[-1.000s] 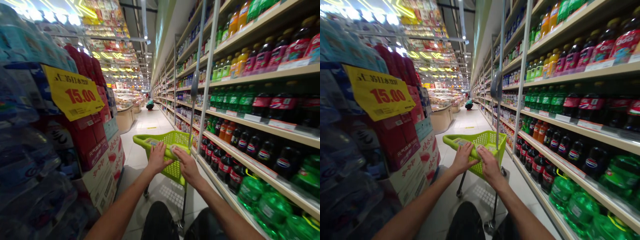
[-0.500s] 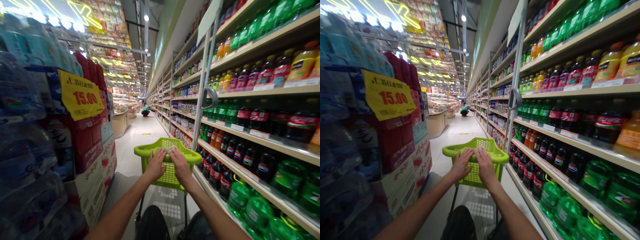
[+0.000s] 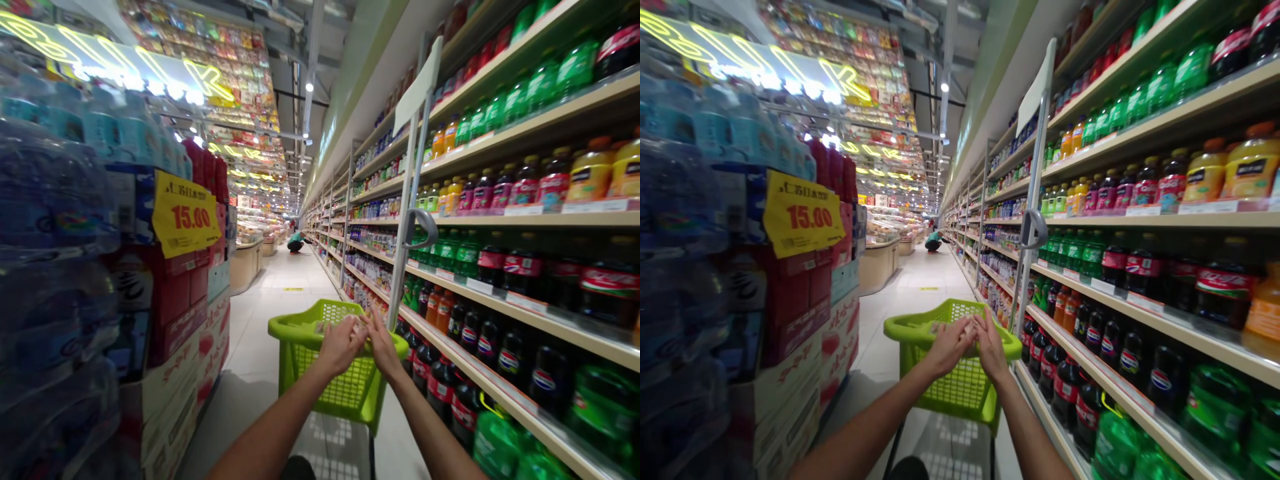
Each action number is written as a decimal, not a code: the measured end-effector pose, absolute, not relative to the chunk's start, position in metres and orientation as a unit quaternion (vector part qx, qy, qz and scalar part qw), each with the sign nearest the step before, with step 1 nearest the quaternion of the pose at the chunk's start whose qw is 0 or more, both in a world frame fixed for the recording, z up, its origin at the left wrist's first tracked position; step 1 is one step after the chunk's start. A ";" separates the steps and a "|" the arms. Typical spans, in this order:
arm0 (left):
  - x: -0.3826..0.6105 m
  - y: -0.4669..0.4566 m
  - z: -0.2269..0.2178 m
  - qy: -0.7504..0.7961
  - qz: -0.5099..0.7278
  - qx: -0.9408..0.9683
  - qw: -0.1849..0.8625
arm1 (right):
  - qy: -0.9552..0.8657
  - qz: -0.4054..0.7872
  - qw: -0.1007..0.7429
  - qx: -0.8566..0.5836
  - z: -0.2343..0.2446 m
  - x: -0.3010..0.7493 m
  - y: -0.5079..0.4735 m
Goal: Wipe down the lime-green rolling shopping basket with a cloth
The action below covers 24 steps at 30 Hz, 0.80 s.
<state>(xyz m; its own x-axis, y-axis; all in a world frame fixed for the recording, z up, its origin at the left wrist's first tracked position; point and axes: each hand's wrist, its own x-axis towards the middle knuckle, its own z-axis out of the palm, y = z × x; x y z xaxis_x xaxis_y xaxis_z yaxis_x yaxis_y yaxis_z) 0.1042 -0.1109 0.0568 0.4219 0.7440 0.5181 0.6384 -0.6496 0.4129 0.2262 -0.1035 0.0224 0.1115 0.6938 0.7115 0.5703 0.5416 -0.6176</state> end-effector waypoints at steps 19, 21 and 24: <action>0.096 -0.100 0.020 0.338 0.434 0.831 -0.083 | -0.657 -0.265 0.420 -0.567 -0.001 0.238 -0.113; 0.098 -0.099 0.018 0.328 0.428 0.837 -0.095 | -0.667 -0.266 0.425 -0.552 -0.003 0.243 -0.113; 0.063 -0.091 0.018 0.384 0.433 0.811 -0.086 | -0.684 -0.264 0.430 -0.527 -0.004 0.247 -0.112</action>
